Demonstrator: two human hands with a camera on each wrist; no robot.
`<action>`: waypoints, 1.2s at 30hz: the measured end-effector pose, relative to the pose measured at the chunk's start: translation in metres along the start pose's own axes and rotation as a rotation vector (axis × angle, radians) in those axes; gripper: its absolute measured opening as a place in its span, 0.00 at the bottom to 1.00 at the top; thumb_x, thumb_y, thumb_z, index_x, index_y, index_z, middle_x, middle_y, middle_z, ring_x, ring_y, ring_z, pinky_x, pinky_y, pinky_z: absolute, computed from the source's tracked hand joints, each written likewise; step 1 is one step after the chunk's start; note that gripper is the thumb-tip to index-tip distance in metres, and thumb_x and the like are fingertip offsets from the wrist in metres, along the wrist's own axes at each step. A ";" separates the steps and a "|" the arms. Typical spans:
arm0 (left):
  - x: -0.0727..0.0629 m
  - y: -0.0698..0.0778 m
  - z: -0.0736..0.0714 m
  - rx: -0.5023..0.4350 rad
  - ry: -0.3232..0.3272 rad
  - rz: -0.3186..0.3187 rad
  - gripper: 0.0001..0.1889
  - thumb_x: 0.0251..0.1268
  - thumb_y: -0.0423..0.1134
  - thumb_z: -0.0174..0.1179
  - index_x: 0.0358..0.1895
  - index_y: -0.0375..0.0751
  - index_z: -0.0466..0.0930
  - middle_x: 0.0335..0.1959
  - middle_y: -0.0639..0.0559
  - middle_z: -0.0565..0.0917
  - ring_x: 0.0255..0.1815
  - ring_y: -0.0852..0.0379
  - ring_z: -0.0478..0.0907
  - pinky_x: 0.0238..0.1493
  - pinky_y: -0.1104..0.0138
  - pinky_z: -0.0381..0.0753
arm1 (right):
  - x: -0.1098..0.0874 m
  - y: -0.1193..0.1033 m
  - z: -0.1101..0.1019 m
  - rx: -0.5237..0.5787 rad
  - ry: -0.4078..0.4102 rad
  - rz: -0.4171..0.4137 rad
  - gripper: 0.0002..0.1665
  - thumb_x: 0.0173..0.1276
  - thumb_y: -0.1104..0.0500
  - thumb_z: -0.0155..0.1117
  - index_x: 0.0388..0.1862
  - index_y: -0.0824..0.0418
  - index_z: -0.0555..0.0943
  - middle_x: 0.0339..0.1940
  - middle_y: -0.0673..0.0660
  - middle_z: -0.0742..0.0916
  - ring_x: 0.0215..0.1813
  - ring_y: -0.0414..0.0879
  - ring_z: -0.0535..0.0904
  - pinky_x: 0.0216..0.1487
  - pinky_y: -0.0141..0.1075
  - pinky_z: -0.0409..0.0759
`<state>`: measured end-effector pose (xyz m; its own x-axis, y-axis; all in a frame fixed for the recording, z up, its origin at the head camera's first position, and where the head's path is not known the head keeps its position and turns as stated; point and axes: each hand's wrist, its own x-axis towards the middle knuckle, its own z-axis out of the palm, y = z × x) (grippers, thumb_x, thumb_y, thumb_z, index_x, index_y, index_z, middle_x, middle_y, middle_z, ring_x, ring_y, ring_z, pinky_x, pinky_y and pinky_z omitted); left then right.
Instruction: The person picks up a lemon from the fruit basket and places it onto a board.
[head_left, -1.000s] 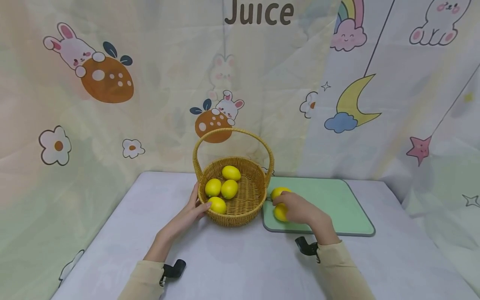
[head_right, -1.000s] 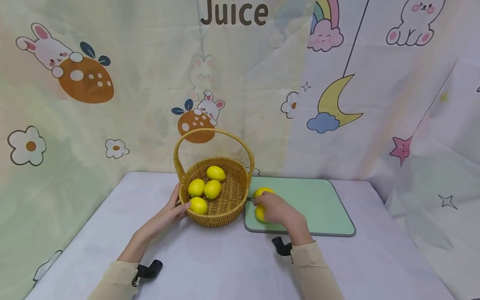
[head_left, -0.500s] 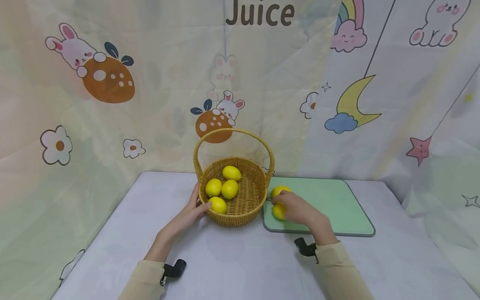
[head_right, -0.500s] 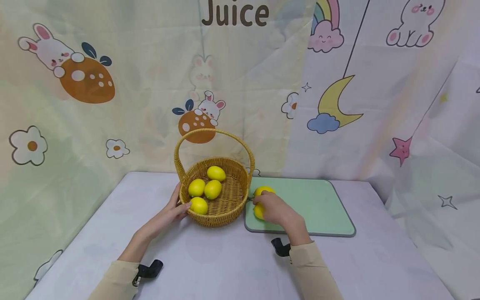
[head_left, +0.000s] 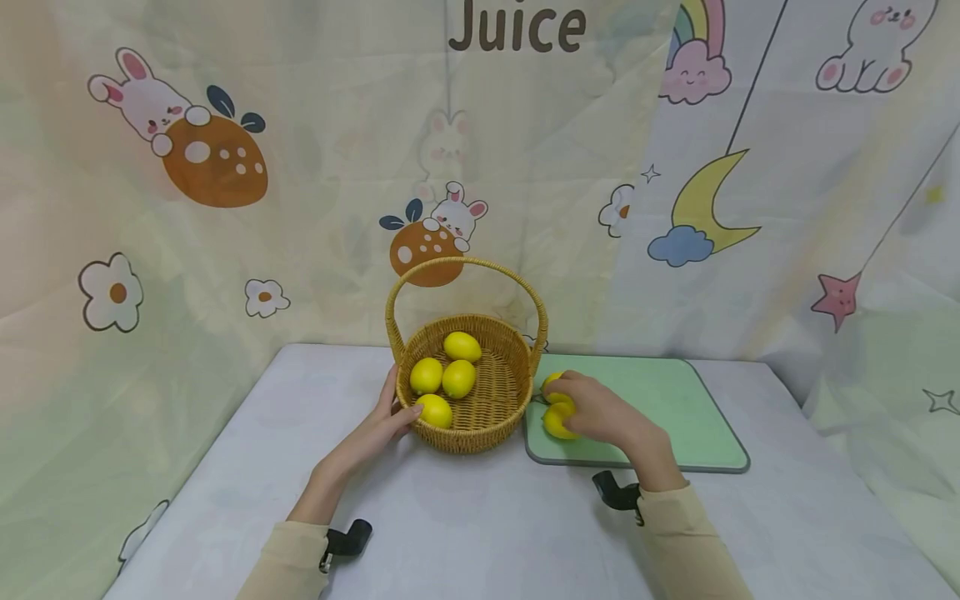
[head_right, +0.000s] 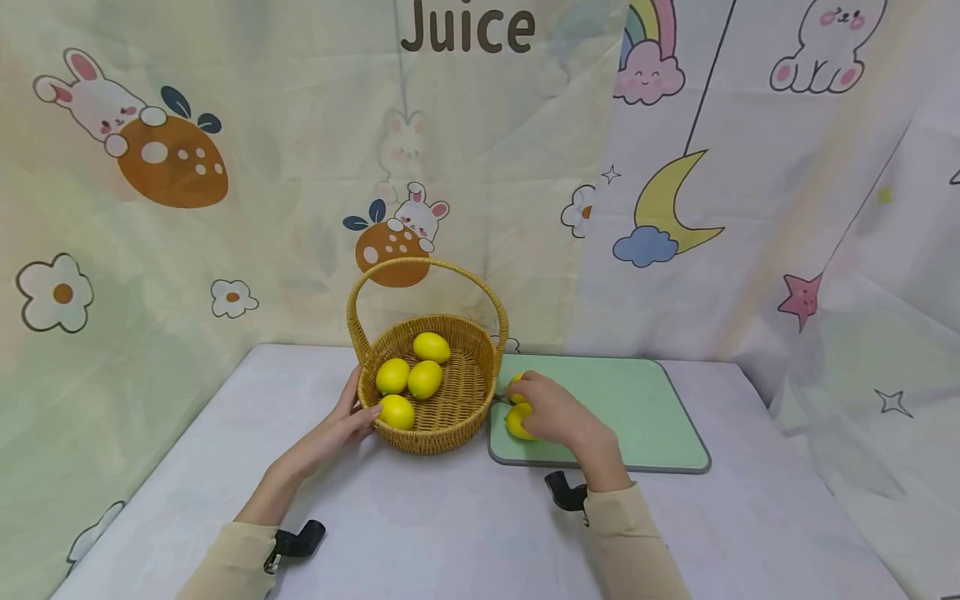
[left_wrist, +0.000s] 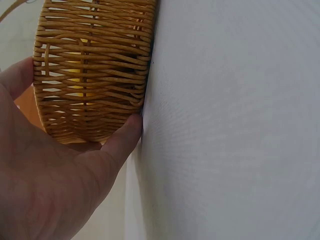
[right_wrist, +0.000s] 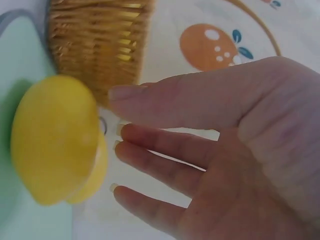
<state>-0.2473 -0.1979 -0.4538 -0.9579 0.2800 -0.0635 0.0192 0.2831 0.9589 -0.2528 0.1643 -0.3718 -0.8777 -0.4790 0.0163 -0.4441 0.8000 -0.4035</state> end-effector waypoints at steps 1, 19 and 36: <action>0.000 0.000 0.000 0.001 -0.001 0.000 0.49 0.73 0.57 0.53 0.77 0.72 0.19 0.82 0.53 0.25 0.83 0.42 0.36 0.75 0.49 0.63 | 0.000 -0.002 -0.001 0.006 0.006 -0.009 0.27 0.58 0.72 0.62 0.57 0.59 0.82 0.55 0.58 0.83 0.51 0.51 0.77 0.57 0.48 0.79; 0.000 0.000 -0.001 -0.028 0.003 -0.011 0.48 0.72 0.56 0.55 0.76 0.76 0.21 0.82 0.57 0.26 0.84 0.47 0.37 0.76 0.51 0.63 | 0.026 -0.029 0.018 0.137 0.085 -0.140 0.29 0.66 0.66 0.62 0.67 0.56 0.77 0.69 0.56 0.76 0.70 0.55 0.73 0.66 0.50 0.77; -0.001 -0.001 -0.002 -0.015 0.004 -0.021 0.49 0.71 0.58 0.55 0.75 0.78 0.20 0.81 0.58 0.25 0.84 0.48 0.35 0.76 0.50 0.61 | 0.064 -0.053 0.045 0.109 -0.012 -0.127 0.35 0.66 0.66 0.61 0.73 0.55 0.70 0.76 0.59 0.68 0.70 0.54 0.72 0.65 0.49 0.77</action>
<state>-0.2475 -0.2004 -0.4536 -0.9592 0.2706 -0.0822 -0.0049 0.2747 0.9615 -0.2776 0.0750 -0.3907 -0.8130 -0.5789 0.0625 -0.5288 0.6891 -0.4955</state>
